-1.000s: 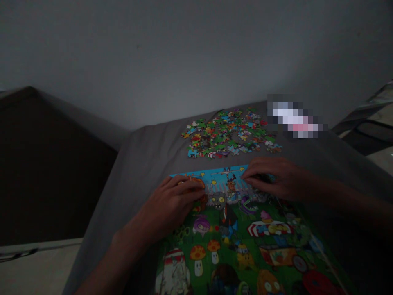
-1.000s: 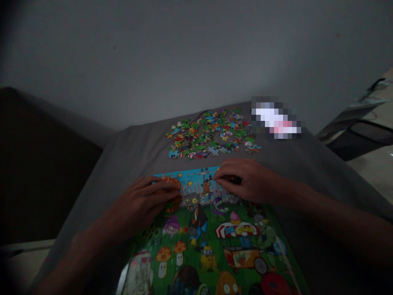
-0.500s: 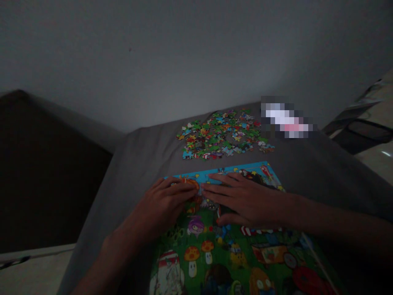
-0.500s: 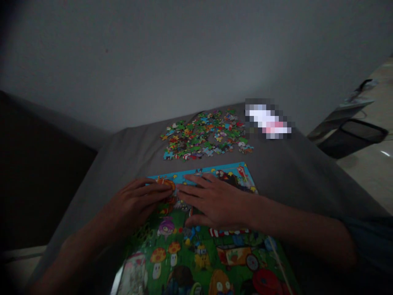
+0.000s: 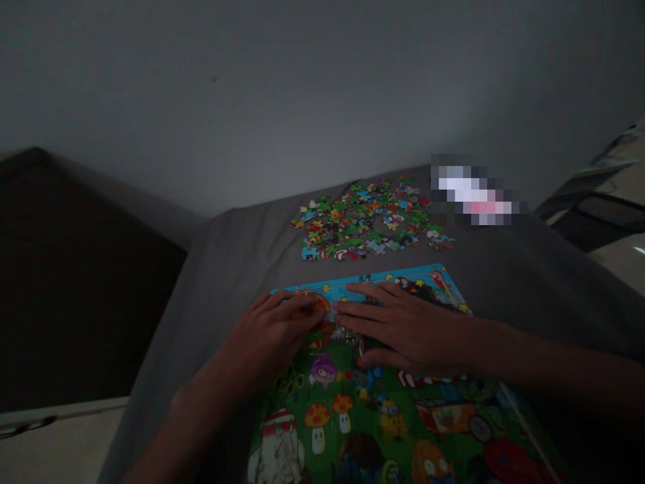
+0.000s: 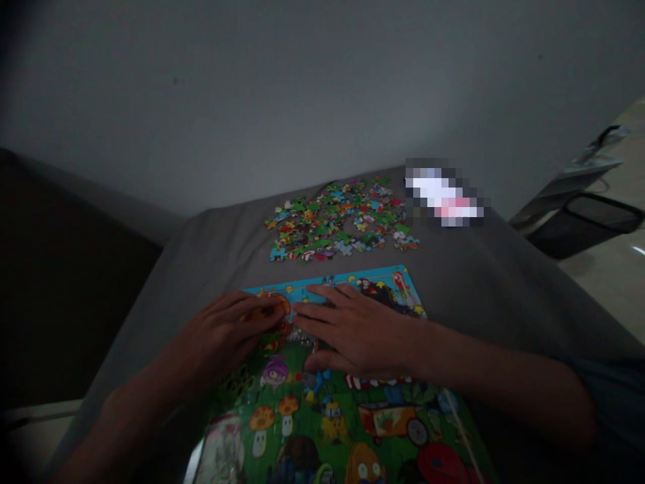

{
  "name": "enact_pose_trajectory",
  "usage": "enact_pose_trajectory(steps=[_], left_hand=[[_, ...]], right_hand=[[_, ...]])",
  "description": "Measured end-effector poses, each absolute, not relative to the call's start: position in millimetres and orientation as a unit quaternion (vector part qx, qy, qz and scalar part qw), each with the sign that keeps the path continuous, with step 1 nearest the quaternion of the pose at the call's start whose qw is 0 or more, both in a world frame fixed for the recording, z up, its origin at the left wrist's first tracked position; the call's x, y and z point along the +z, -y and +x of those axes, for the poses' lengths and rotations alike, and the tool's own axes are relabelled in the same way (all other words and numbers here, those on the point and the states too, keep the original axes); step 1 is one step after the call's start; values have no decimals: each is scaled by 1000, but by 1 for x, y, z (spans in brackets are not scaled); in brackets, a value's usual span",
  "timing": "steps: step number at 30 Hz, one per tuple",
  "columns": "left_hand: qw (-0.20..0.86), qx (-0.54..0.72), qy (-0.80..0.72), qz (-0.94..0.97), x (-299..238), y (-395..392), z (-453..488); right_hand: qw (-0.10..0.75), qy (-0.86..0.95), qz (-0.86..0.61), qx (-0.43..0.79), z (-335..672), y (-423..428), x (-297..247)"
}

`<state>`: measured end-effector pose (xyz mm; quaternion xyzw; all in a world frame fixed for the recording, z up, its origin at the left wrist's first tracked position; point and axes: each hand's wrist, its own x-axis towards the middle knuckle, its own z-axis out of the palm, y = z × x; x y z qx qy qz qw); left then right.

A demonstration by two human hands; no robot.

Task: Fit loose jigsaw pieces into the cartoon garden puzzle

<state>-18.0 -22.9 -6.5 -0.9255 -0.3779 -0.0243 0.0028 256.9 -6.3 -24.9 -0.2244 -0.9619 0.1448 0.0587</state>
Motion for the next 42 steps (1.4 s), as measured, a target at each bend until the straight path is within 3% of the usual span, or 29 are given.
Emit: enact_pose_trajectory(steps=[5, 14, 22, 32, 42], left_hand=[[20, -6, 381, -924, -4, 28, -16], [15, -81, 439, -895, 0, 19, -35], [-67, 4, 570, -819, -23, 6, -52], [-52, -61, 557, -826, -4, -42, -61], [-51, -59, 553, -830, 1, -96, -34]], right_hand=[[74, 961, -222, 145, 255, 6, -25], [168, 951, -235, 111, 270, 5, -19], [210, 943, -239, 96, 281, -3, -21], [287, 925, -232, 86, 294, -14, -14], [286, 927, -228, 87, 297, -18, -13]])
